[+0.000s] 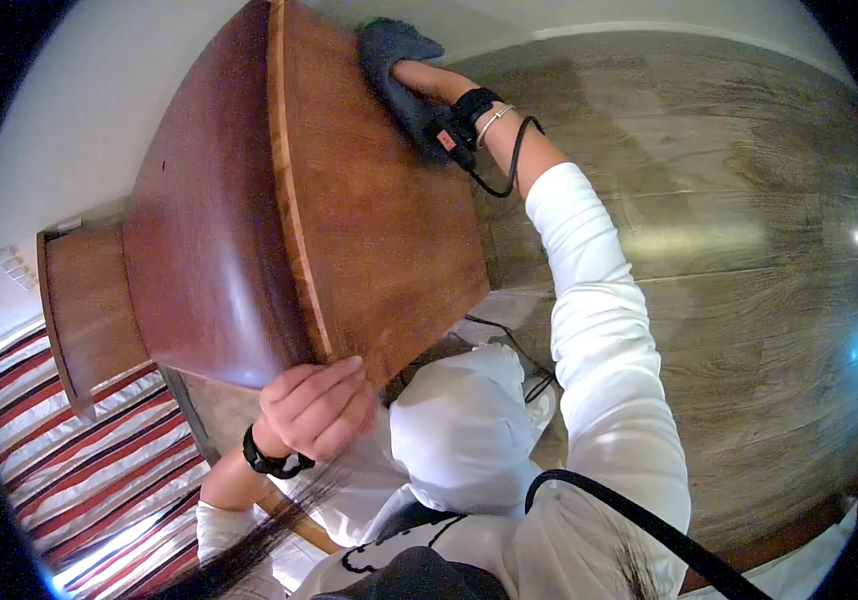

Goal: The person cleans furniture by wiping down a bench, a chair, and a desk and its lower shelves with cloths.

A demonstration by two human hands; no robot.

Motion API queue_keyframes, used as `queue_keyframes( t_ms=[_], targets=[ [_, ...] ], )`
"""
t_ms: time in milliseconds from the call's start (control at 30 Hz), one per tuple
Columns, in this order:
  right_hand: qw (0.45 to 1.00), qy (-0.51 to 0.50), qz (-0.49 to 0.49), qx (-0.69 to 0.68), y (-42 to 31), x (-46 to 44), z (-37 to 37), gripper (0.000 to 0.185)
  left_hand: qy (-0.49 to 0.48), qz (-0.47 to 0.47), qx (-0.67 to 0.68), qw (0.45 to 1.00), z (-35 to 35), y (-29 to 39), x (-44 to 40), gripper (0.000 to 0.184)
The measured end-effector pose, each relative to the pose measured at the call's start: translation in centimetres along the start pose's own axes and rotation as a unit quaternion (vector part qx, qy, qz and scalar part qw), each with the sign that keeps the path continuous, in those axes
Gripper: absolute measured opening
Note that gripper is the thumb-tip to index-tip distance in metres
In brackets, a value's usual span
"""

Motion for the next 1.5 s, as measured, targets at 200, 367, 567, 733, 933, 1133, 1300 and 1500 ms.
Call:
queue_keyframes(
  t_ms=[200,367,567,733,933,1133,1300,1500],
  targets=[
    [0.987,0.001,-0.075,-0.141,0.8,5.7,-1.9,0.034,0.034,0.013,0.007,0.999,0.0,-1.5,-0.2,0.006],
    [0.917,0.044,-0.151,-0.366,0.8,12.4,-4.9,0.034,0.035,0.015,0.009,0.999,-0.9,-2.4,-0.6,0.006],
    [0.86,0.11,-0.169,-0.468,-0.4,14.0,-5.7,0.033,0.053,0.015,-0.018,0.998,-1.6,-5.1,-1.3,0.004],
    [0.808,0.111,-0.089,-0.572,-1.6,15.1,-3.8,0.036,-0.121,0.055,-0.098,0.986,-3.0,-5.0,-3.8,0.021],
    [0.996,0.054,0.03,-0.063,-4.5,17.0,-8.7,0.042,-0.444,0.111,-0.048,0.888,-7.3,-7.7,-8.7,0.055],
    [0.962,0.099,0.116,0.228,-3.9,15.9,-9.9,0.03,-0.751,0.086,0.008,0.654,-16.9,-13.3,-7.7,0.071],
    [0.977,0.212,0.02,-0.029,-0.5,18.5,-9.4,0.031,-0.812,0.151,0.009,0.564,-17.7,-13.0,-7.5,0.071],
    [0.996,-0.031,-0.083,-0.009,-0.8,19.0,-12.1,0.056,-0.812,0.09,-0.122,0.564,-15.3,-12.3,-8.0,0.06]
  ],
)
Point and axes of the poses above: each hand's wrist, its own x-axis away from the middle knuckle, its own z-axis out of the back of the hand, y = z × x, the point moved 5 cm from there along -x, towards the middle knuckle, and after that the axes turned 8 degrees about x, right-handed, at the moved point
